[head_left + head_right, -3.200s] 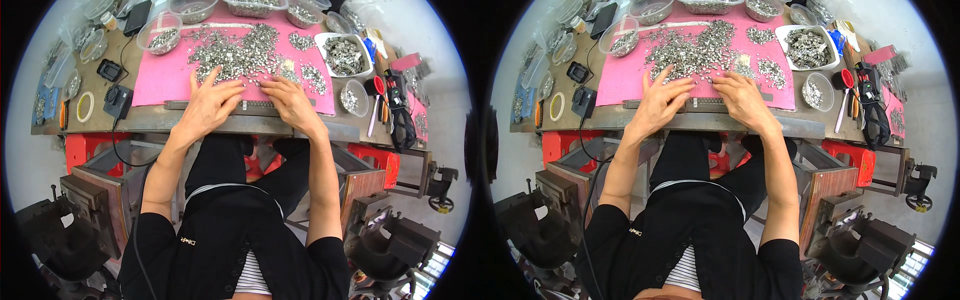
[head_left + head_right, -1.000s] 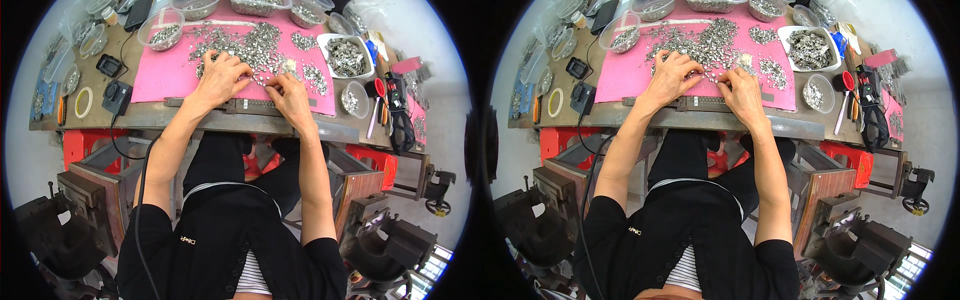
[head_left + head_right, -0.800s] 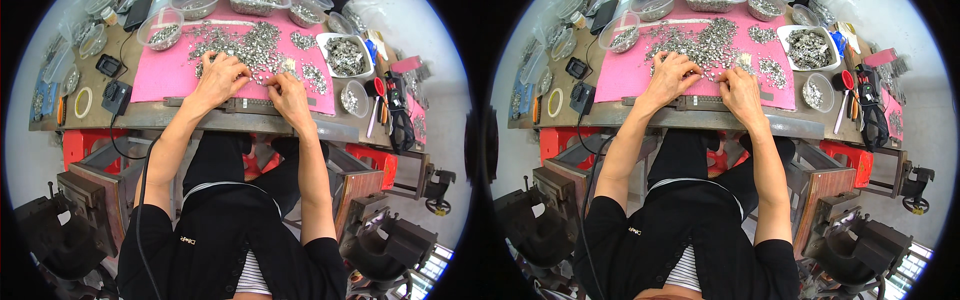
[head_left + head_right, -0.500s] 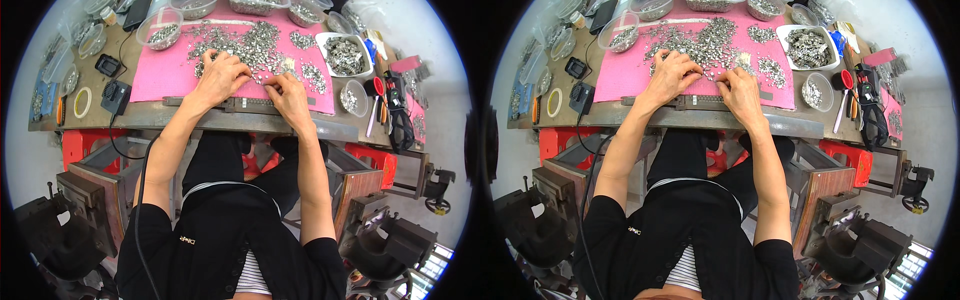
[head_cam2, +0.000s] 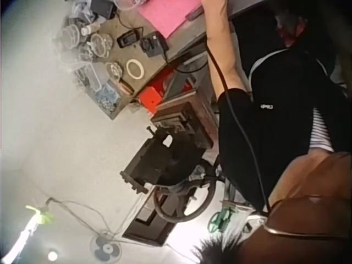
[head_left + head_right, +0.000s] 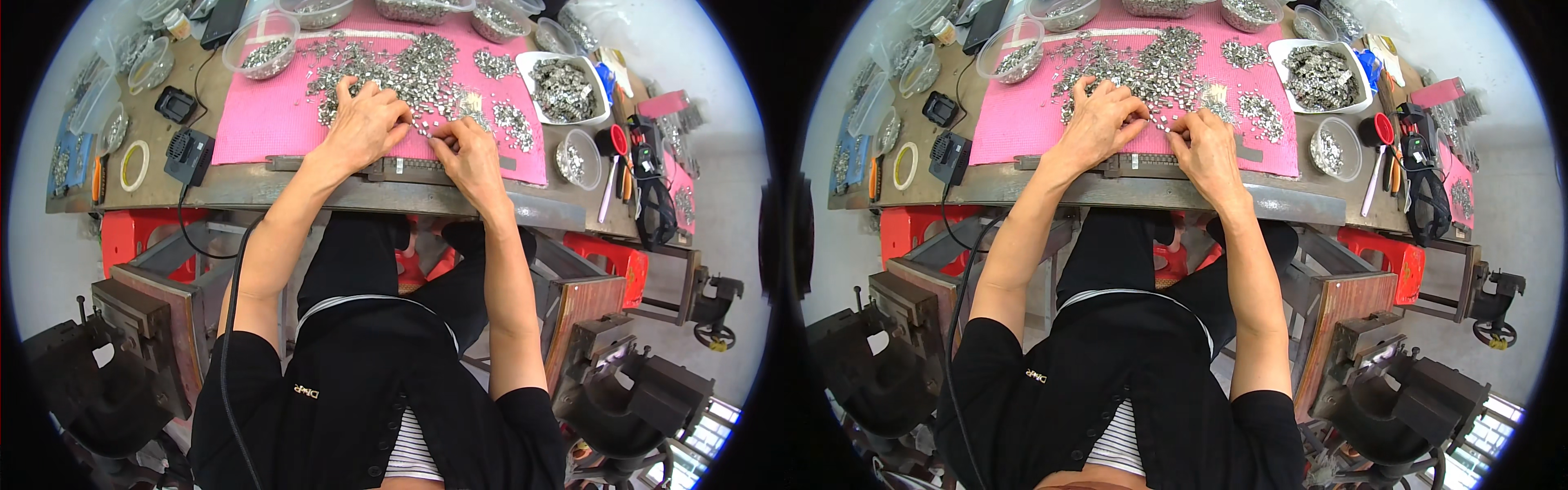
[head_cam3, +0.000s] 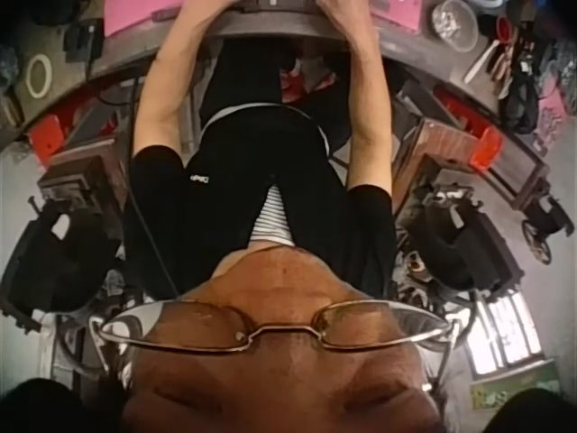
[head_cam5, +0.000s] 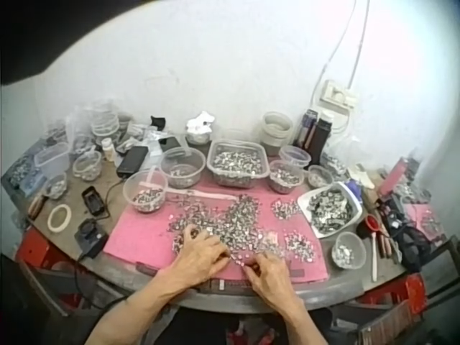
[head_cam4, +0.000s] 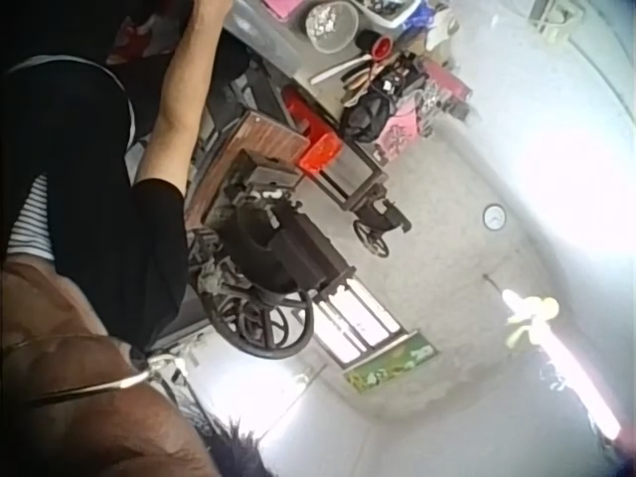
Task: Arrange small metal components onto a template and use a manual press for assembly.
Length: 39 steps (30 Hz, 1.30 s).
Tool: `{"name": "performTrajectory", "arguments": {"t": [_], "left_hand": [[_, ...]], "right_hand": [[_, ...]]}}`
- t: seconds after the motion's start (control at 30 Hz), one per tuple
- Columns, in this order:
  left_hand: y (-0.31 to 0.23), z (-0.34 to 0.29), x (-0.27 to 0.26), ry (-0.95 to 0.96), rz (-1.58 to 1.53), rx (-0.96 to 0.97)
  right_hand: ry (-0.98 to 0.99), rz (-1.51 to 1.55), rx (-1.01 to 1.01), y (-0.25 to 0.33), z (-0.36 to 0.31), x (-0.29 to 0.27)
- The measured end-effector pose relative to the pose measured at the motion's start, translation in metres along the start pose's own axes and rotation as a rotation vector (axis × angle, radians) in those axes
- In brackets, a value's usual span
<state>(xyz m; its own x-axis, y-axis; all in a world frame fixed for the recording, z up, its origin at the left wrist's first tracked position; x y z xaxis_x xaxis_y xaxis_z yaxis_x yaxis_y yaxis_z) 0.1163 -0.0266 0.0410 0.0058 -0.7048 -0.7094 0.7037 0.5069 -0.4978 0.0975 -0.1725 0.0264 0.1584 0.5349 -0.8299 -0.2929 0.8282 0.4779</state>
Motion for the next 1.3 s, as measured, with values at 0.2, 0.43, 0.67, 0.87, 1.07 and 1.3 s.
{"name": "performTrajectory", "arguments": {"t": [0.2,0.43,0.67,0.87,1.07,1.3], "left_hand": [[0.002,-0.001,0.002,-0.013,0.005,-0.015],[0.003,-0.001,0.001,-0.039,-0.005,-0.025],[0.003,-0.003,0.001,-0.052,-0.016,-0.026],[0.002,-0.003,0.002,-0.048,-0.006,-0.027],[0.003,-0.002,0.001,-0.047,-0.003,-0.036],[-0.004,-0.003,-0.001,-0.072,0.011,-0.005]], "right_hand": [[-0.051,-0.079,-0.029,0.0,-0.003,0.0],[-0.071,-0.13,0.007,0.004,-0.003,0.001],[-0.086,-0.092,-0.002,0.006,-0.005,0.002],[-0.109,-0.152,-0.051,0.007,-0.004,0.003],[-0.094,-0.111,-0.07,0.009,-0.001,0.002],[-0.04,-0.201,-0.136,0.013,0.007,0.005]]}}
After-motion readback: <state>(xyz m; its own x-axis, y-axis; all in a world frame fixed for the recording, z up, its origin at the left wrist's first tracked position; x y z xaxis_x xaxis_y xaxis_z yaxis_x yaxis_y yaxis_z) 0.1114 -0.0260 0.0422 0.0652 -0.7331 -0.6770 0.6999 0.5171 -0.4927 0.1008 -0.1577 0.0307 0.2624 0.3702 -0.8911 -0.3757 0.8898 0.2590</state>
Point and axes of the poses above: each hand's wrist, its own z-axis towards the middle knuckle, its own x-axis out of the palm, y = z × x, the point moved 10 cm from there along z, towards the middle knuckle, and after that the axes turned 13 degrees about -z, right-handed, at the moved point
